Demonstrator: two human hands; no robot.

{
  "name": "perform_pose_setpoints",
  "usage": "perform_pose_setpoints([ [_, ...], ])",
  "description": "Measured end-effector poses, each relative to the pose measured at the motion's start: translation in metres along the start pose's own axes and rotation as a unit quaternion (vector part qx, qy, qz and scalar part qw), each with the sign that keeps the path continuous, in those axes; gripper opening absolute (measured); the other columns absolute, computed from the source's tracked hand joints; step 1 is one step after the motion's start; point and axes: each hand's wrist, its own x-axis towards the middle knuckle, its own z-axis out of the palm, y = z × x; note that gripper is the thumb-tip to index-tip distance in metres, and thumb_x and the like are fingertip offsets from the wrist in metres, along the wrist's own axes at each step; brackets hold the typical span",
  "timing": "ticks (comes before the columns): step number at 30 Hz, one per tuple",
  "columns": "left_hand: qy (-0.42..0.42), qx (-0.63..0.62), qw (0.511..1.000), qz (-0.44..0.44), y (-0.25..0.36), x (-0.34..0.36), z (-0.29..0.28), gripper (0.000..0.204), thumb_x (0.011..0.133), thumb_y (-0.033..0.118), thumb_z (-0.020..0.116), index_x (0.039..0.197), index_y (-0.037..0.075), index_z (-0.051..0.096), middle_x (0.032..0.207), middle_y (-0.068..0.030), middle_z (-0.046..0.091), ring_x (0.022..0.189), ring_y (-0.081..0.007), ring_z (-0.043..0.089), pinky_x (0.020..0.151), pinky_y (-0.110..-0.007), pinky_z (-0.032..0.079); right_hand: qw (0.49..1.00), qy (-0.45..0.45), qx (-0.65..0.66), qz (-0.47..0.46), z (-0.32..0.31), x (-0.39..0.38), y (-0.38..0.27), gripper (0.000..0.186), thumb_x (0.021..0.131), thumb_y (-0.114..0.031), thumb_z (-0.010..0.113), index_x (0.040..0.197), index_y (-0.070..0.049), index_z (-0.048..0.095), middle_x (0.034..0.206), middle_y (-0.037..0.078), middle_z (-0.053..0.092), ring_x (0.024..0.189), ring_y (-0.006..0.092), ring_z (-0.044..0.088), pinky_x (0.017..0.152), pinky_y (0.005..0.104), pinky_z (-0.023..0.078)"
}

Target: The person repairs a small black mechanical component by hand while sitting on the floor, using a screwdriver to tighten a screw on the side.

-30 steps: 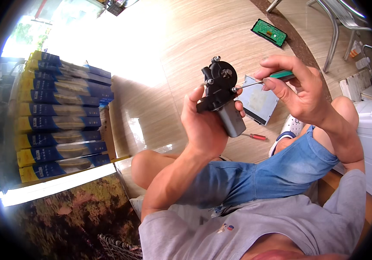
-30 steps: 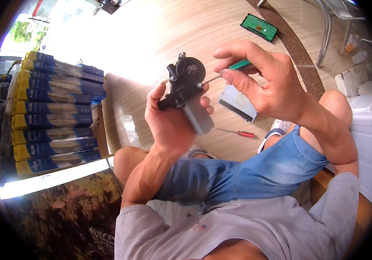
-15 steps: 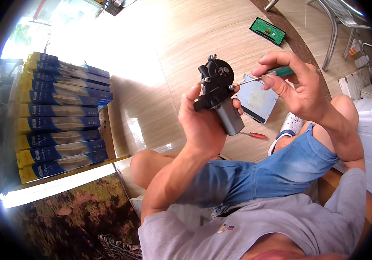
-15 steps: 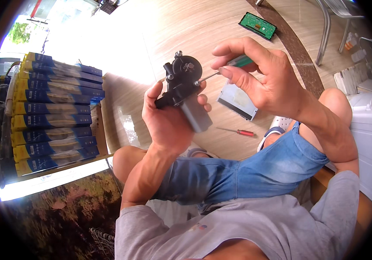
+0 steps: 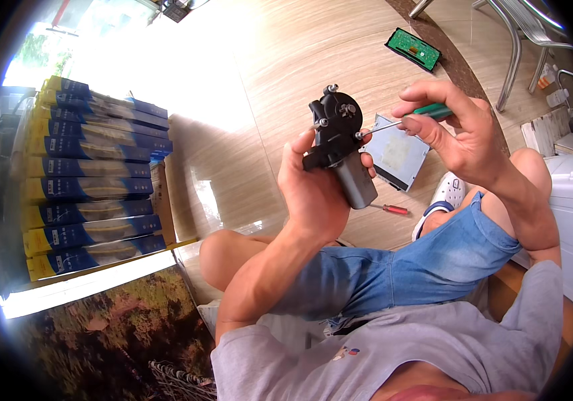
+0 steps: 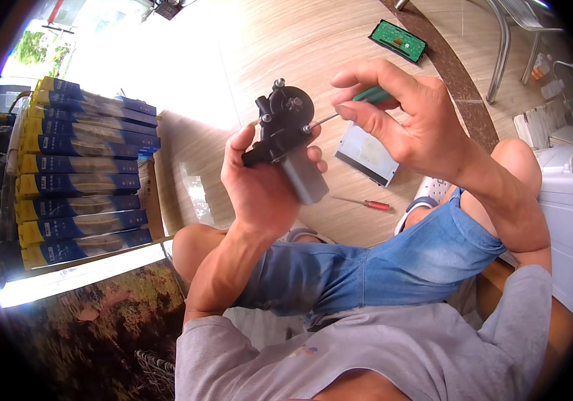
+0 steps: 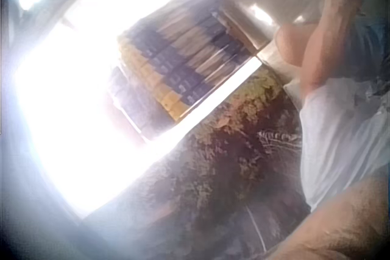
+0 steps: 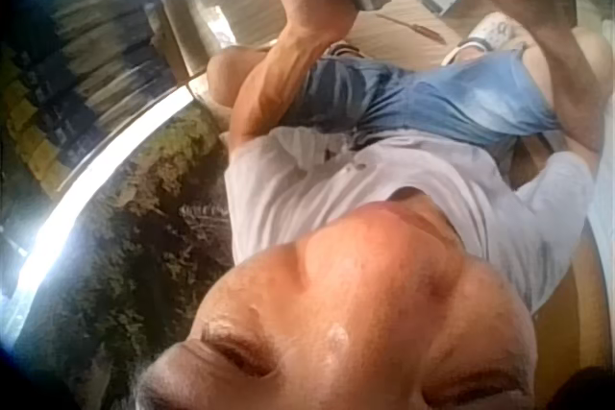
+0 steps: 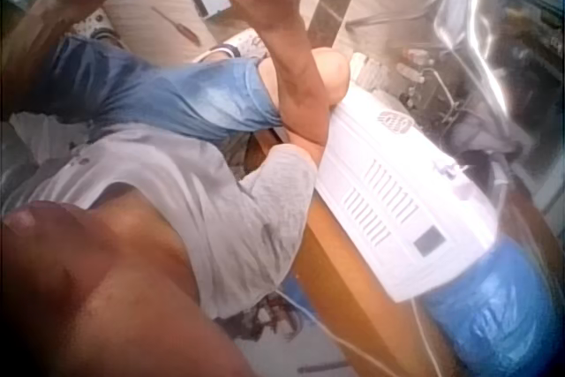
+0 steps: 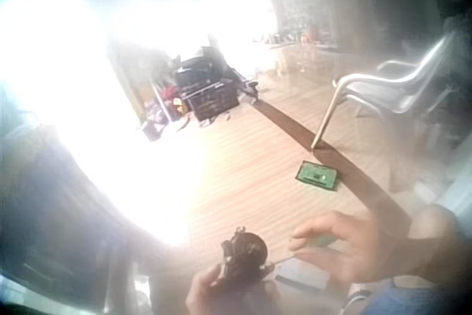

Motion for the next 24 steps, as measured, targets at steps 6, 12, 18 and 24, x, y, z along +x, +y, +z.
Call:
perform_pose_setpoints([
  [6,-0.002,0.021,1.0,-0.006,-0.002,0.0,0.003,0.057,0.096,0.049,0.039,0.123,0.002,0.059,0.111,-0.0156,0.067,0.084,-0.0232,0.063,0.079,-0.04,0.051,0.997,0.043,0.04,-0.049,0.007,0.005,0.001,0.024,0.096,-0.012,0.066,0.116,0.001,0.062,0.098,0.012,0.073,0.09,0.0194,0.072,0.077,0.0291,0.058],
  [12,-0.003,0.0,1.0,-0.003,0.0,0.001,0.0,0.058,0.097,0.045,0.038,0.128,0.001,0.058,0.118,-0.0215,0.065,0.087,-0.0291,0.061,0.083,-0.044,0.049,0.999,0.008,0.035,-0.012,0.004,0.001,-0.001,0.022,0.098,-0.013,0.064,0.115,0.001,0.062,0.105,0.013,0.072,0.094,0.0195,0.072,0.078,0.0291,0.057],
  [18,-0.003,0.012,1.0,-0.019,-0.003,-0.001,0.004,0.057,0.096,0.048,0.04,0.124,0.002,0.059,0.112,-0.0149,0.068,0.085,-0.0231,0.064,0.079,-0.039,0.051,0.999,0.0,-0.001,-0.033,-0.001,0.002,0.004,0.022,0.098,-0.011,0.062,0.117,0.001,0.06,0.107,0.013,0.072,0.093,0.021,0.072,0.081,0.0291,0.057],
  [24,-0.005,0.004,1.0,-0.006,0.0,0.001,0.0,0.058,0.096,0.045,0.039,0.129,0.001,0.058,0.118,-0.0206,0.066,0.088,-0.0288,0.061,0.083,-0.043,0.049,0.997,-0.009,0.038,-0.064,0.003,0.004,0.002,0.022,0.097,-0.008,0.063,0.116,0.001,0.06,0.102,0.013,0.072,0.09,0.022,0.073,0.08,0.03,0.057],
])
